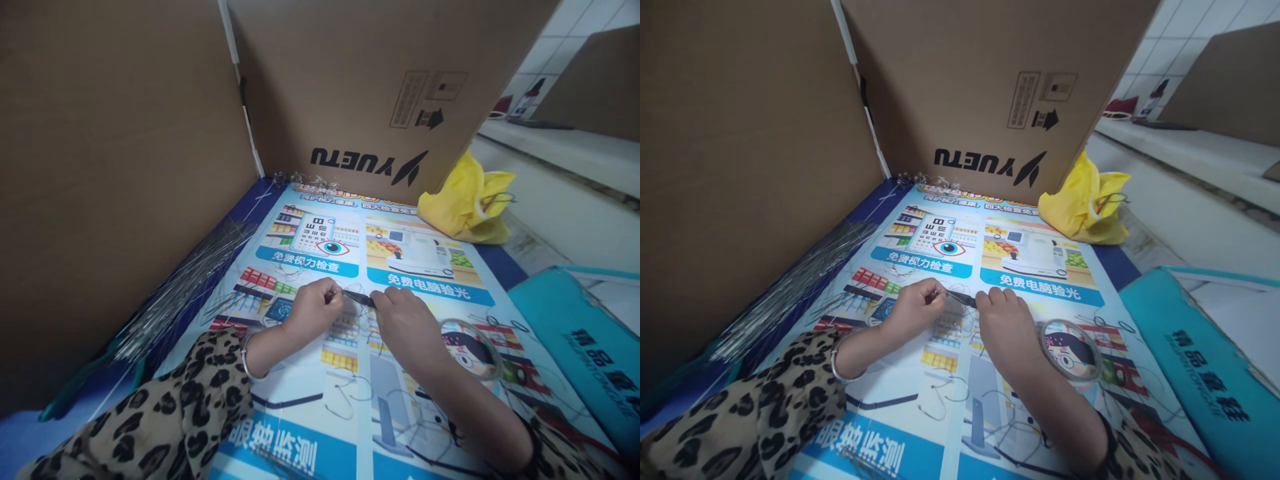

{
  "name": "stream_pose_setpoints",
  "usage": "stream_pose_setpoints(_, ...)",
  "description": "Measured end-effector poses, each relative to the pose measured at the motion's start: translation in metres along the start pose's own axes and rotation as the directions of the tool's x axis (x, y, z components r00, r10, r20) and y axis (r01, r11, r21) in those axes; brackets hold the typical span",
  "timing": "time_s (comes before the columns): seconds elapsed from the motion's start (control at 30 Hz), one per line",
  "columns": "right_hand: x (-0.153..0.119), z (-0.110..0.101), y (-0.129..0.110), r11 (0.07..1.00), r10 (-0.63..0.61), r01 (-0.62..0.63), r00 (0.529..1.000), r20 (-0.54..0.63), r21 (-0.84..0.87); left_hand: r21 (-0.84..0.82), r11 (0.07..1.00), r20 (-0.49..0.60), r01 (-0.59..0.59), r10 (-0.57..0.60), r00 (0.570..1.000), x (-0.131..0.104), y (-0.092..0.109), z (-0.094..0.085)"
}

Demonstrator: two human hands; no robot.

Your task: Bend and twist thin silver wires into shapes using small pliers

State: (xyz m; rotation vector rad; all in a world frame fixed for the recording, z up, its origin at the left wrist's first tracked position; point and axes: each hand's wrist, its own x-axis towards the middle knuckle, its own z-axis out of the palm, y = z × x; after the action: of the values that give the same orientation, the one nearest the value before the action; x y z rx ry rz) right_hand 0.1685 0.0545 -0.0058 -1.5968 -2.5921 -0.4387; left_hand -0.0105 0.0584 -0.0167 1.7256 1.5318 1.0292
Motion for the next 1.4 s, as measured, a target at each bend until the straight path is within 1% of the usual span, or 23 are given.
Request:
stream_pose_setpoints(0.2,0.0,-0.002,0.001,1.0,-0.003,0.003,1.0,-0.013,-0.01,0.003,1.0,-0.019,0.02,-0.02,1.0,0.0,-0.001,0.002)
stream_pose_setpoints(0.27,0.001,0.0,0.005,0.999,-0.019,0.02,1.0,-0.022,0.041,0.002,1.0,-0.027,0.028,-0.028,0.999,0.002,-0.004,0.002)
stream_pose_setpoints(0.33,0.002,0.004,0.012,0.991,-0.027,0.033,0.999,-0.044,0.133,0.0,0.999,-0.041,0.044,-0.044,0.998,0.004,-0.007,0.001)
stream_pose_setpoints(0.4,0.003,0.008,0.019,0.975,0.018,0.001,0.996,-0.083,0.222,-0.007,0.998,-0.051,0.054,-0.055,0.997,0.006,-0.011,0.0)
stream_pose_setpoints(0.47,0.004,0.012,0.026,0.965,0.059,-0.032,0.994,-0.097,0.26,-0.01,0.998,-0.055,0.055,-0.055,0.997,0.007,-0.014,-0.001)
stream_pose_setpoints(0.57,0.005,0.014,0.029,0.974,0.045,-0.028,0.997,-0.07,0.227,-0.016,0.999,-0.042,0.044,-0.044,0.998,0.008,-0.015,-0.001)
stream_pose_setpoints(0.7,0.005,0.013,0.026,0.986,0.028,-0.022,0.999,-0.034,0.166,-0.026,0.999,-0.008,0.047,-0.047,0.999,0.006,-0.012,-0.002)
stream_pose_setpoints(0.9,0.003,0.009,0.022,0.983,0.05,-0.048,0.999,-0.008,0.178,0.005,0.999,0.033,0.036,-0.036,0.999,0.005,-0.008,-0.003)
stream_pose_setpoints(1.03,0.002,0.01,0.024,0.992,0.034,-0.029,0.999,-0.043,0.12,-0.001,1.0,0.029,0.014,-0.014,0.999,0.004,-0.01,-0.002)
stream_pose_setpoints(1.23,0.002,0.01,0.028,0.999,-0.019,0.023,0.989,-0.149,0.023,-0.021,1.0,0.029,0.018,-0.017,0.999,0.004,-0.01,-0.002)
stream_pose_setpoints(1.4,0.003,0.007,0.031,0.998,-0.066,0.06,0.983,-0.169,-0.036,0.0,1.0,0.02,0.008,-0.008,1.0,0.003,-0.008,-0.003)
